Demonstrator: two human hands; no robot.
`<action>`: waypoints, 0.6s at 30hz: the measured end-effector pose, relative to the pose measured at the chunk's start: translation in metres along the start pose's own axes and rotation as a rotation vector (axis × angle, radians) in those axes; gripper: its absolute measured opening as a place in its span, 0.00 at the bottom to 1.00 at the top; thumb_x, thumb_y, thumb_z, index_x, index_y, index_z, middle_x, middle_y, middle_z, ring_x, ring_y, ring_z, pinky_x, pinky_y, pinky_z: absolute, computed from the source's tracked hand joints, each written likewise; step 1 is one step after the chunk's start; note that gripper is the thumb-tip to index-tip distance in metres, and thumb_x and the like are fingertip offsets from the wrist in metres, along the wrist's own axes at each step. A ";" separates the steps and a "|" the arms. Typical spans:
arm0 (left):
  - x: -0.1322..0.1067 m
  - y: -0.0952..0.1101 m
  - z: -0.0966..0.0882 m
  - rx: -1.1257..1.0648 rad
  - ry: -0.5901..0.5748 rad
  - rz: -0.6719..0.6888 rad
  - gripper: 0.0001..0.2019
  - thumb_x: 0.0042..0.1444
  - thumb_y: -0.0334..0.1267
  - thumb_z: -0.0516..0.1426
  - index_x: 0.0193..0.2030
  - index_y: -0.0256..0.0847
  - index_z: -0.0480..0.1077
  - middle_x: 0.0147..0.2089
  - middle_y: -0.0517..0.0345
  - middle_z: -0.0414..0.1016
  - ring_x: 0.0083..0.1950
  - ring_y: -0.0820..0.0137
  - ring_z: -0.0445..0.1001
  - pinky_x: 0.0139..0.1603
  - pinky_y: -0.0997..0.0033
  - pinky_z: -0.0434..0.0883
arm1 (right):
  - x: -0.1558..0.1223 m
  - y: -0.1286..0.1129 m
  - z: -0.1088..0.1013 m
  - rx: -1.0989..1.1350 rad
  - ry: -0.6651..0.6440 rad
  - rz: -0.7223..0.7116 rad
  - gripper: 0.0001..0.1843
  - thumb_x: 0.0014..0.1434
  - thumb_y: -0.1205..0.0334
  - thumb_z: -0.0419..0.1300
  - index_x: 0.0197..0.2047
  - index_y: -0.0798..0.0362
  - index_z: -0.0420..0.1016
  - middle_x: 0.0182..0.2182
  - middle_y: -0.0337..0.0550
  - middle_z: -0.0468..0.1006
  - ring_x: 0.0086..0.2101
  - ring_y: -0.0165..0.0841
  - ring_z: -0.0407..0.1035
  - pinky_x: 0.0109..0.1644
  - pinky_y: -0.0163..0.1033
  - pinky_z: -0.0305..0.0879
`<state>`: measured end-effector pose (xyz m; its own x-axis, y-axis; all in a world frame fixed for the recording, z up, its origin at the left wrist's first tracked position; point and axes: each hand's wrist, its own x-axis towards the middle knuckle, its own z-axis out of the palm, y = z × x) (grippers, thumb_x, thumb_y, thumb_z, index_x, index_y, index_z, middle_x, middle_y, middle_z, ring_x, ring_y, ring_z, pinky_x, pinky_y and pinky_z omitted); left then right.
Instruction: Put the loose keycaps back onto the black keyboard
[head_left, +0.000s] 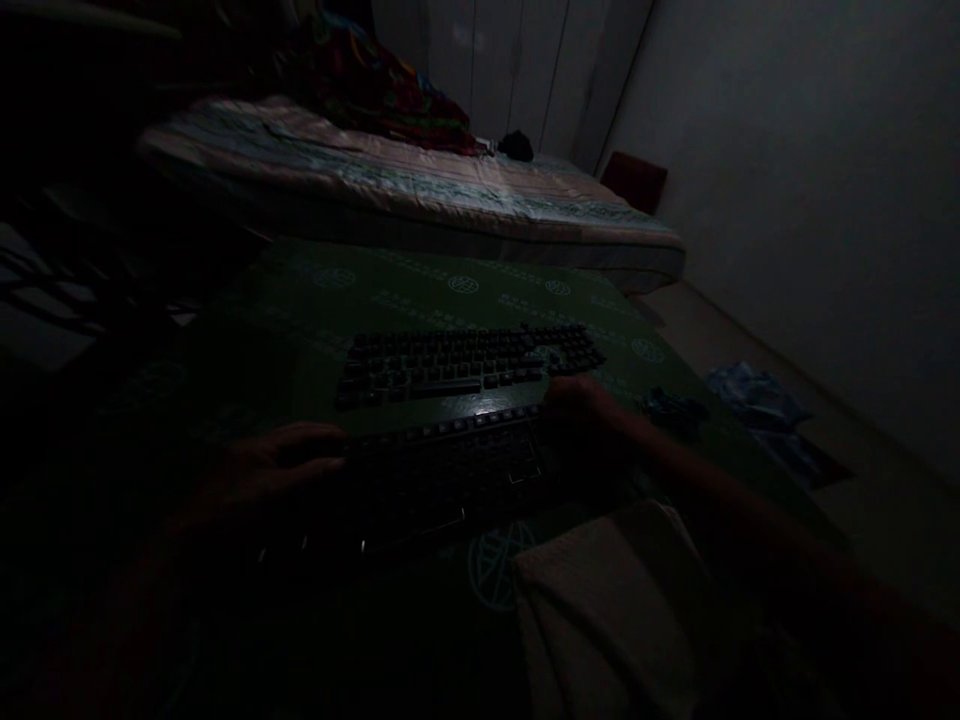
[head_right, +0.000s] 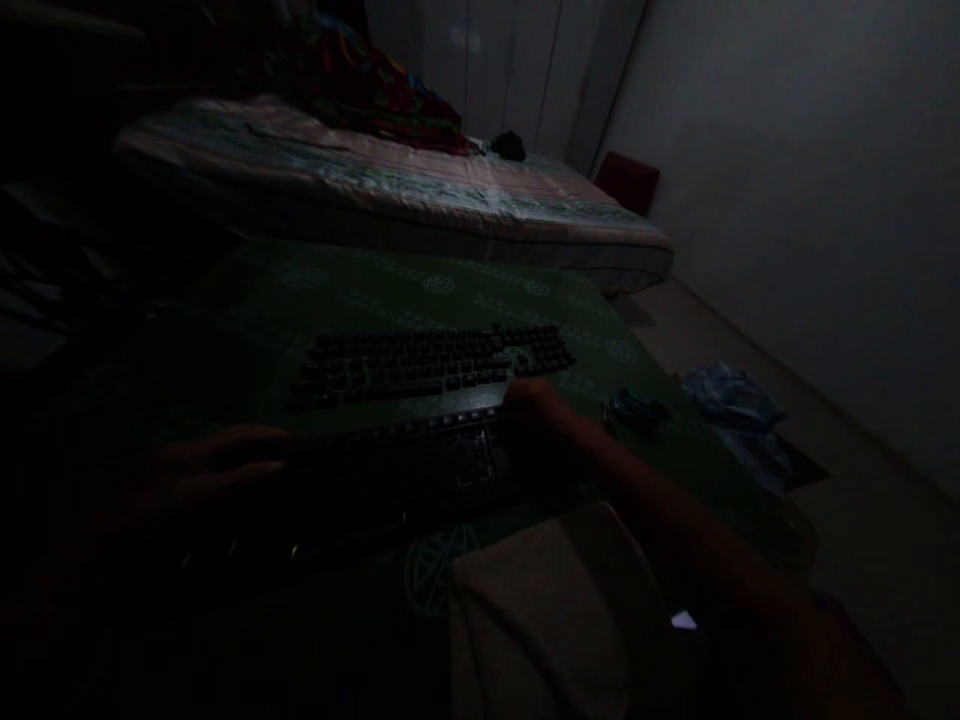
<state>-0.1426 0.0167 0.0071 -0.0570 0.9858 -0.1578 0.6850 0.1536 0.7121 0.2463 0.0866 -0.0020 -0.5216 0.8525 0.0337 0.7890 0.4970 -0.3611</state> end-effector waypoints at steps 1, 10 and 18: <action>0.000 -0.002 0.000 -0.005 0.001 0.002 0.26 0.34 0.55 0.59 0.40 0.44 0.73 0.48 0.57 0.76 0.48 0.58 0.75 0.50 0.62 0.71 | -0.003 0.000 0.004 -0.009 0.017 0.003 0.06 0.52 0.72 0.57 0.30 0.57 0.75 0.31 0.44 0.76 0.30 0.30 0.68 0.33 0.32 0.61; 0.002 -0.008 -0.001 0.037 -0.011 0.043 0.24 0.37 0.55 0.59 0.41 0.45 0.74 0.48 0.56 0.76 0.49 0.57 0.74 0.52 0.62 0.70 | -0.028 -0.010 0.039 -0.211 0.291 -0.174 0.11 0.62 0.65 0.50 0.39 0.55 0.73 0.40 0.52 0.74 0.43 0.38 0.67 0.48 0.43 0.65; -0.001 -0.001 -0.003 0.016 -0.016 -0.007 0.25 0.36 0.56 0.59 0.41 0.45 0.74 0.48 0.56 0.77 0.48 0.57 0.75 0.48 0.63 0.73 | -0.033 -0.018 0.041 -0.244 0.322 -0.159 0.12 0.63 0.64 0.49 0.43 0.55 0.73 0.43 0.53 0.73 0.47 0.40 0.65 0.54 0.48 0.62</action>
<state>-0.1452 0.0156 0.0089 -0.0509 0.9835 -0.1738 0.6962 0.1597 0.6999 0.2359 0.0431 -0.0348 -0.5454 0.7503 0.3737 0.7810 0.6167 -0.0983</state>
